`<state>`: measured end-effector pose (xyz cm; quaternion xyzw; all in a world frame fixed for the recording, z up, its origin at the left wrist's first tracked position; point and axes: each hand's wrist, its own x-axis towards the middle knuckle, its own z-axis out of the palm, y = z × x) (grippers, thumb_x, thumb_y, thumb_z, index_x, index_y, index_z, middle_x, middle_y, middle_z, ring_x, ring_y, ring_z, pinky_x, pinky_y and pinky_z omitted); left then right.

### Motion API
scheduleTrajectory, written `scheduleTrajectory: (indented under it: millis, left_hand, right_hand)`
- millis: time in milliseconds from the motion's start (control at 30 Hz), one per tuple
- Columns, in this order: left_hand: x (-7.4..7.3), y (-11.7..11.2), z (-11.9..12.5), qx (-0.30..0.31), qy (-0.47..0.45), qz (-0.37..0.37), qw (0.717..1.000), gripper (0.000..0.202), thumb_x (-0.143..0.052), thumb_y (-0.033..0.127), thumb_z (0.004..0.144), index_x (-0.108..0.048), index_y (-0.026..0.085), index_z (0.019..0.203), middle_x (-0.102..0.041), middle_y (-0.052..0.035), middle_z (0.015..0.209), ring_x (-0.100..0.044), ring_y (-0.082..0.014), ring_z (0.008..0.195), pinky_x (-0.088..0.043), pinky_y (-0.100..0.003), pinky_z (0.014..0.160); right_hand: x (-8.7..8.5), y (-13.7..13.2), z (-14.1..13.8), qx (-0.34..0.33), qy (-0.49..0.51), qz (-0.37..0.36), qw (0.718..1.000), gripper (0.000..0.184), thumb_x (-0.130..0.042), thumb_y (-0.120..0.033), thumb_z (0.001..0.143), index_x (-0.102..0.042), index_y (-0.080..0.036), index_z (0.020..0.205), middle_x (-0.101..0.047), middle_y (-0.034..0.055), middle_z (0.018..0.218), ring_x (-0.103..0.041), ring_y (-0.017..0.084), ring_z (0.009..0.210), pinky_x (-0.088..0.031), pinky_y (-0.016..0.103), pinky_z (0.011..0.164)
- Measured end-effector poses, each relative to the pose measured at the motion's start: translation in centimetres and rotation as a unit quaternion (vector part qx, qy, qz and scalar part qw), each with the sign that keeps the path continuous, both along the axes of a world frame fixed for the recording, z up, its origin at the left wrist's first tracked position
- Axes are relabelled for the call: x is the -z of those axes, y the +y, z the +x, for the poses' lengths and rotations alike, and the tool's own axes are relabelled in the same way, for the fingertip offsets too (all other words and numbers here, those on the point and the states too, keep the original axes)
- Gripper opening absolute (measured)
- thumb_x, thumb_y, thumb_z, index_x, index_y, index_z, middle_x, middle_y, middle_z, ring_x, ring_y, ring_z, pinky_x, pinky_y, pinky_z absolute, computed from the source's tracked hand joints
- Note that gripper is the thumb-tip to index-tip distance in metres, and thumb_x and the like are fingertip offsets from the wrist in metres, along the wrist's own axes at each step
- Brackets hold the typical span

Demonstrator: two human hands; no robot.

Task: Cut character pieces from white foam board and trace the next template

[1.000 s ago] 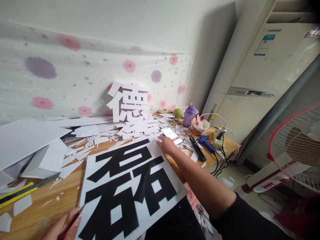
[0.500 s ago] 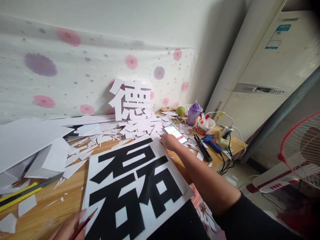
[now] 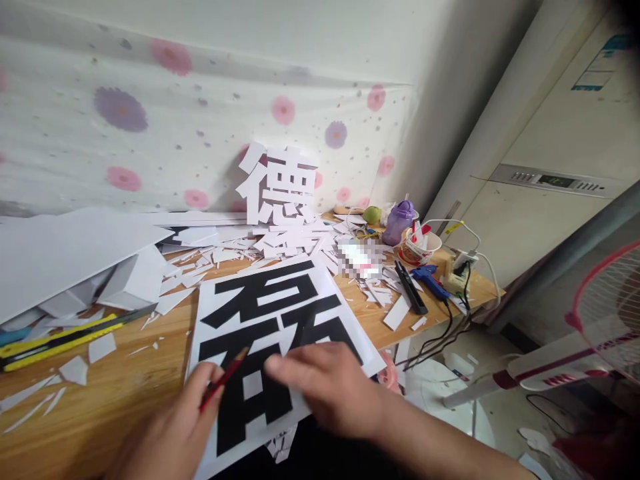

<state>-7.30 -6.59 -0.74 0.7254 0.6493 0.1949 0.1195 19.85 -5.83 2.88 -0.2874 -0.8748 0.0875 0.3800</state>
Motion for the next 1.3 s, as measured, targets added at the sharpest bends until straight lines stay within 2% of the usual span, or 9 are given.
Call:
scheduleTrajectory:
  millis: [100, 167, 267, 367, 500, 633, 800, 1067, 1300]
  left_hand:
    - [-2.1, -1.4, 4.3, 0.074, -0.039, -0.04, 0.996, 0.022, -0.039, 0.033, 0.09, -0.061, 0.028, 0.092, -0.075, 0.0, 0.081, -0.073, -0.0208, 0.076, -0.055, -0.027, 0.065]
    - [-2.8, -2.1, 5.5, 0.113, -0.066, -0.049, 0.99, 0.023, -0.048, 0.032, 0.086, -0.062, 0.028, 0.104, -0.076, -0.0009, 0.092, -0.073, -0.0196, 0.085, -0.057, -0.025, 0.071]
    - [-2.7, -1.8, 4.3, 0.15, -0.068, 0.034, 0.986, 0.039, -0.049, 0.035, 0.089, -0.056, 0.03, 0.128, -0.069, -0.0035, 0.12, -0.067, -0.0198, 0.107, -0.055, -0.029, 0.091]
    - [-1.4, 0.0, 1.1, 0.105, 0.037, 0.147, 0.983, 0.044, -0.045, 0.039, 0.094, -0.053, 0.028, 0.136, -0.054, -0.007, 0.144, -0.051, -0.0272, 0.131, -0.042, -0.046, 0.11]
    - [1.1, 2.2, -2.5, 0.075, 0.143, 0.107, 0.981, 0.054, -0.041, 0.042, 0.095, -0.049, 0.016, 0.141, -0.046, -0.0136, 0.151, -0.043, -0.0315, 0.139, -0.042, -0.05, 0.11]
    - [2.3, 2.4, -3.3, 0.074, 0.169, 0.092, 0.979, 0.058, -0.038, 0.045, 0.096, -0.043, 0.014, 0.146, -0.039, -0.0127, 0.155, -0.039, -0.0292, 0.141, -0.039, -0.048, 0.112]
    - [2.1, 2.3, -2.8, 0.065, 0.178, 0.08, 0.979, 0.057, -0.035, 0.044, 0.097, -0.043, 0.015, 0.146, -0.037, -0.0118, 0.157, -0.038, -0.0295, 0.142, -0.039, -0.052, 0.112]
    - [2.1, 2.2, -2.5, 0.049, 0.192, 0.08, 0.977, 0.057, -0.031, 0.04, 0.097, -0.041, 0.011, 0.146, -0.037, -0.0124, 0.156, -0.039, -0.028, 0.142, -0.037, -0.051, 0.113]
    - [1.8, 2.3, -2.5, 0.051, 0.208, 0.073, 0.974, 0.056, -0.033, 0.039, 0.095, -0.048, 0.011, 0.142, -0.042, -0.0116, 0.153, -0.041, -0.0299, 0.14, -0.04, -0.052, 0.111]
  right_hand:
    - [0.2, -0.5, -3.0, -0.025, -0.069, 0.024, 0.997, 0.045, -0.045, -0.022, 0.096, -0.046, -0.023, 0.141, -0.071, 0.0074, 0.108, -0.067, 0.02, 0.083, -0.055, 0.03, 0.07]
    - [0.5, -0.3, -3.0, -0.001, -0.054, 0.017, 0.998, 0.037, -0.046, -0.022, 0.096, -0.052, -0.018, 0.132, -0.071, 0.0107, 0.109, -0.068, 0.022, 0.089, -0.056, 0.032, 0.075]
    - [1.4, 0.4, -0.2, 0.097, 0.004, -0.027, 0.995, 0.018, -0.051, -0.021, 0.094, -0.057, -0.022, 0.111, -0.072, 0.0088, 0.098, -0.068, 0.022, 0.088, -0.057, 0.033, 0.075]
    - [3.1, 1.0, 4.2, 0.165, 0.014, -0.04, 0.985, 0.01, -0.06, -0.026, 0.091, -0.051, -0.024, 0.093, -0.071, 0.0092, 0.102, -0.069, 0.022, 0.088, -0.057, 0.036, 0.075]
    - [5.4, 1.1, 8.8, 0.196, -0.052, -0.013, 0.979, 0.025, -0.07, -0.032, 0.085, -0.046, -0.024, 0.089, -0.069, 0.0123, 0.117, -0.067, 0.03, 0.106, -0.057, 0.048, 0.086]
    - [6.6, 0.8, 10.0, 0.192, -0.093, -0.019, 0.977, 0.023, -0.067, -0.032, 0.087, -0.047, -0.024, 0.096, -0.062, 0.0152, 0.133, -0.059, 0.033, 0.123, -0.055, 0.051, 0.094]
    - [7.3, 0.8, 9.9, 0.193, -0.071, -0.025, 0.978, 0.022, -0.064, -0.034, 0.089, -0.047, -0.024, 0.099, -0.063, 0.016, 0.132, -0.059, 0.031, 0.124, -0.056, 0.05, 0.096]
    - [7.1, 0.7, 9.9, 0.192, -0.062, -0.027, 0.979, 0.021, -0.063, -0.034, 0.089, -0.05, -0.024, 0.101, -0.063, 0.0158, 0.132, -0.059, 0.03, 0.124, -0.056, 0.05, 0.097]
    - [7.3, 0.7, 9.8, 0.196, -0.05, -0.028, 0.979, 0.021, -0.064, -0.033, 0.088, -0.052, -0.024, 0.102, -0.064, 0.0147, 0.131, -0.06, 0.03, 0.124, -0.056, 0.05, 0.096]
